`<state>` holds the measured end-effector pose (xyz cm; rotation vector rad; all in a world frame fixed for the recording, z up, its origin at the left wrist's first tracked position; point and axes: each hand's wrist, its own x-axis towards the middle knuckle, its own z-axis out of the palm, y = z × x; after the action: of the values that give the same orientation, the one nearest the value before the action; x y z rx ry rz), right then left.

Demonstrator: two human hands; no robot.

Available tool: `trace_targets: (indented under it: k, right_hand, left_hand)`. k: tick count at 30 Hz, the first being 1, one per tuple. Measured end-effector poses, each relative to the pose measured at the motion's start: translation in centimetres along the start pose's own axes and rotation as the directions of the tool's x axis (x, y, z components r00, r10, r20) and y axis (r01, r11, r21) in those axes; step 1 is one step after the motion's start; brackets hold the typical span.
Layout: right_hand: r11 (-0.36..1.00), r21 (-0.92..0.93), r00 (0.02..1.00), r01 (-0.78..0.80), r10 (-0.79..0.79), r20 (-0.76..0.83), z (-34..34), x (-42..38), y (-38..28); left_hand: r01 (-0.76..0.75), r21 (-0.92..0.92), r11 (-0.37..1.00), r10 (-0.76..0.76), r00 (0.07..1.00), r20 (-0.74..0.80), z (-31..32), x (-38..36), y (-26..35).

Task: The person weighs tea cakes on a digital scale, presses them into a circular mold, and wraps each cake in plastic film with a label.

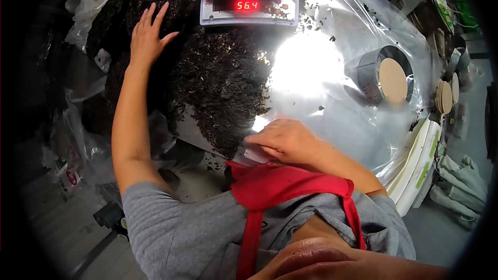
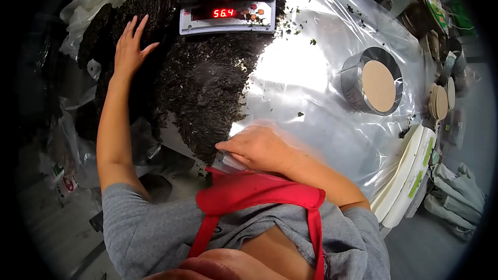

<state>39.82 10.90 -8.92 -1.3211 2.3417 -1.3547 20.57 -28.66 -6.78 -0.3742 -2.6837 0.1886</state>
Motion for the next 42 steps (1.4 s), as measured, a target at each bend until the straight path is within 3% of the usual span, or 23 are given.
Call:
trace_targets:
  k: [3,5,7,9,11,13,14,15,18,21,24,26,28,30,33,35,38,41,42]
  right_hand:
    - [1.000,0.009,0.999,-0.023,0.023,0.035,0.3,0.9,0.2]
    - [0.994,-0.101,0.992,-0.044,0.032,-0.118,-0.8,2.2,0.9]
    - [0.987,-0.140,0.985,-0.083,0.060,-0.159,-2.9,4.3,1.1]
    - [0.992,-0.092,0.985,-0.089,0.074,-0.153,-4.0,6.4,1.0]
    - [0.997,-0.065,0.980,-0.031,0.017,-0.200,-3.7,8.3,0.6]
    - [0.905,-0.416,0.996,0.092,-0.076,0.054,-1.0,9.7,0.6]
    - [0.906,-0.423,0.973,0.019,0.081,0.217,1.4,9.2,2.8]
    - [0.858,-0.509,0.942,-0.067,0.222,0.251,2.9,8.9,4.7]
    - [0.841,-0.534,0.952,-0.092,0.232,0.201,2.9,9.4,6.1]
    - [0.869,-0.463,0.925,-0.176,0.307,0.224,2.6,9.5,5.0]
    - [0.893,-0.415,0.957,-0.172,0.251,0.143,3.0,9.4,5.5]
    - [0.923,-0.334,0.976,-0.191,0.214,0.032,1.8,9.8,3.9]
    - [0.929,-0.296,0.974,-0.222,0.223,-0.029,1.1,9.9,3.2]
    - [0.964,-0.089,0.966,-0.250,0.242,-0.094,0.9,10.0,3.2]
    - [0.962,-0.101,0.964,-0.254,0.243,-0.106,1.9,9.4,4.1]
    - [0.959,-0.229,0.985,-0.167,0.153,-0.078,2.1,9.2,3.7]
    - [0.970,-0.213,0.991,-0.119,0.103,-0.087,1.4,9.3,2.6]
    - [0.973,-0.174,0.972,-0.152,0.116,-0.202,0.8,9.9,2.2]
    - [0.986,-0.037,0.952,-0.164,0.149,-0.267,0.3,10.1,1.9]
  left_hand:
    - [-0.008,-0.017,1.000,0.009,0.999,0.033,-0.6,0.1,-0.2]
    - [-0.123,0.052,0.991,0.128,0.986,-0.104,-1.3,0.4,-0.2]
    - [-0.173,-0.039,0.984,0.163,0.970,-0.180,-2.9,1.1,1.2]
    - [-0.106,-0.187,0.977,0.090,0.992,-0.091,-4.0,0.4,2.6]
    - [-0.157,-0.257,0.954,0.132,0.985,-0.109,-4.1,-1.3,3.6]
    - [-0.081,-0.148,0.986,0.069,0.994,-0.083,-3.8,-3.0,4.5]
    - [-0.058,-0.138,0.989,0.051,0.997,-0.054,-4.2,-3.2,4.9]
    - [-0.021,-0.144,0.989,0.019,1.000,-0.019,-4.4,-3.6,5.3]
    - [0.008,-0.127,0.992,-0.017,0.997,-0.073,-5.6,-3.3,5.0]
    - [0.041,-0.063,0.997,-0.050,0.989,-0.139,-5.5,-2.2,4.1]
    - [0.080,-0.017,0.997,-0.082,0.980,-0.181,-1.9,-0.9,1.7]
    - [0.155,0.081,0.985,-0.148,0.985,-0.085,-0.6,-0.3,0.6]
    - [0.143,0.045,0.989,-0.142,0.989,-0.042,-0.6,-0.1,0.0]
    - [0.105,-0.019,0.994,-0.105,0.994,-0.008,-0.4,0.0,-0.9]
    - [0.092,-0.083,0.992,-0.090,0.996,0.023,-0.5,0.1,-1.6]
    - [0.049,-0.105,0.993,-0.047,0.999,0.024,-1.5,0.1,-1.7]
    - [0.077,-0.176,0.981,-0.072,0.997,0.036,-1.2,0.0,-2.0]
    - [0.101,-0.186,0.977,-0.097,0.995,0.033,-1.2,0.0,-1.7]
    - [0.109,-0.171,0.979,-0.108,0.994,0.010,-1.1,-0.1,-1.5]
